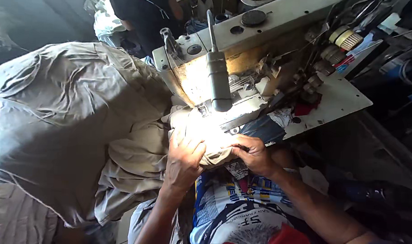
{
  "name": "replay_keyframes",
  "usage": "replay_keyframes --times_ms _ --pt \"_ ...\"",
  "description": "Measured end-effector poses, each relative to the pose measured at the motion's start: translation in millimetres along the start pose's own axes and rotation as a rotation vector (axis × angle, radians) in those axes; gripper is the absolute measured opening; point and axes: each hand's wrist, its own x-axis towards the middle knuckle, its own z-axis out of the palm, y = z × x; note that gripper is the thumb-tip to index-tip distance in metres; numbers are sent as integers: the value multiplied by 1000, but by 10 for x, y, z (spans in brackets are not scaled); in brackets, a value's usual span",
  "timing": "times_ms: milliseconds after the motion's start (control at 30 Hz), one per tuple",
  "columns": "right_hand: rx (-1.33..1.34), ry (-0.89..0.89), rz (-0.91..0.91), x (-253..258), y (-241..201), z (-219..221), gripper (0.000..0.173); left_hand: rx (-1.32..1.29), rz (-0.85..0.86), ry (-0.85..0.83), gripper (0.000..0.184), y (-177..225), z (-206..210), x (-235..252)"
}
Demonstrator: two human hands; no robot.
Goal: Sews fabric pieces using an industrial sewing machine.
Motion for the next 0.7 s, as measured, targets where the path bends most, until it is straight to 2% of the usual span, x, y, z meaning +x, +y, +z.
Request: replay_keyframes --times_ms 333,500,567,633,700 --pt "26 82 92 250 98 147 8 87 29 0 13 -198 -102 190" --pt "-35 96 56 354 134 193 10 20 49 -82 19 -376 -185 289" --pt "-86 69 12 359 133 189 11 -21 -6 -130 23 -368 -219 277" --pt "-113 46 -24 358 114 180 10 -31 -91 -174 35 -269 -243 242" --pt "-82 28 -49 375 74 165 10 -19 -161 -128 45 -63 -196 221"
